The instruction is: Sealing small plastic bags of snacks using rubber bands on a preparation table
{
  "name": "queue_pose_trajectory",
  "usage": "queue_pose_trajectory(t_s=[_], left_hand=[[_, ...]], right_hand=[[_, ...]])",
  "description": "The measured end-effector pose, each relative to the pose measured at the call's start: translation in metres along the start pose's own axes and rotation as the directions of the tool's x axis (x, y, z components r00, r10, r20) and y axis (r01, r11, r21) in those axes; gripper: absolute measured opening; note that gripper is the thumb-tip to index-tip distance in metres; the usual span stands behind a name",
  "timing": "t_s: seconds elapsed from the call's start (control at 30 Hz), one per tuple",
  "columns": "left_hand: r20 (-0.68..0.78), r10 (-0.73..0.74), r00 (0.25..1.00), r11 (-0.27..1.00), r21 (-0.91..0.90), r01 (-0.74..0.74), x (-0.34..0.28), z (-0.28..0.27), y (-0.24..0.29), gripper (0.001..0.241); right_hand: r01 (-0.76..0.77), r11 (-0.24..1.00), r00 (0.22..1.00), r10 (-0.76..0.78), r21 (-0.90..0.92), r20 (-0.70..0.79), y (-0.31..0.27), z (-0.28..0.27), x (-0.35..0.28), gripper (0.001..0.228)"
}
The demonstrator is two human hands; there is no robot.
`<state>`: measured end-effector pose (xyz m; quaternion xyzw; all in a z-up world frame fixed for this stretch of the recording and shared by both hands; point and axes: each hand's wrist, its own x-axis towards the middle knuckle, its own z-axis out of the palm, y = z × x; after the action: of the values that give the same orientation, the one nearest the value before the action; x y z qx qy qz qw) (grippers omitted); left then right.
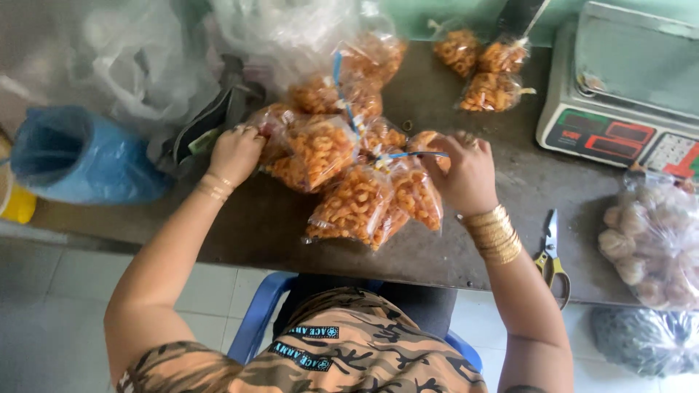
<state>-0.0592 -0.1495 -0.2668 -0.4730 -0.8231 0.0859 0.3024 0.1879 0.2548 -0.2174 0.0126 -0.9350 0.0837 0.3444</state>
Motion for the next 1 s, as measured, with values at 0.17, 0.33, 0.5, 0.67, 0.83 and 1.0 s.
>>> queue_pose_trajectory(t_s=[0.17, 0.33, 0.5, 0.67, 0.83, 1.0], left_hand=[[-0.001, -0.233, 0.972, 0.967, -0.109, 0.232, 0.029, -0.039, -0.009, 0.010], [-0.036, -0.250, 0.968, 0.846, -0.494, 0.200, 0.113, -0.105, 0.039, 0.002], [0.046, -0.060, 0.997, 0.440, -0.895, 0.068, 0.186, -0.159, 0.117, 0.011], [0.009, 0.029, 1.000, 0.493, -0.870, -0.007, 0.220, -0.105, 0.144, 0.008], [0.031, 0.065, 0.997, 0.562, -0.827, -0.011, 0.245, -0.076, 0.174, 0.008], [0.145, 0.221, 0.964, 0.479, -0.878, 0.022, 0.231, -0.085, 0.170, 0.031]], right_hand=[[-0.047, 0.988, 0.996, 0.058, 0.144, -0.067, 0.011, -0.010, 0.016, 0.011], [-0.124, 0.821, 0.990, 0.143, 0.558, 0.011, -0.048, -0.007, 0.033, 0.027], [-0.205, 0.342, 0.963, 0.237, 0.917, 0.127, -0.057, 0.002, 0.043, 0.035], [-0.106, 0.396, 0.975, 0.222, 0.912, 0.017, -0.010, -0.008, 0.037, 0.022], [-0.242, -0.145, 0.920, 0.279, 0.959, 0.274, 0.040, 0.010, 0.028, 0.044], [-0.447, 0.466, 0.806, 0.580, 0.764, 0.118, 0.201, 0.093, 0.008, 0.014]])
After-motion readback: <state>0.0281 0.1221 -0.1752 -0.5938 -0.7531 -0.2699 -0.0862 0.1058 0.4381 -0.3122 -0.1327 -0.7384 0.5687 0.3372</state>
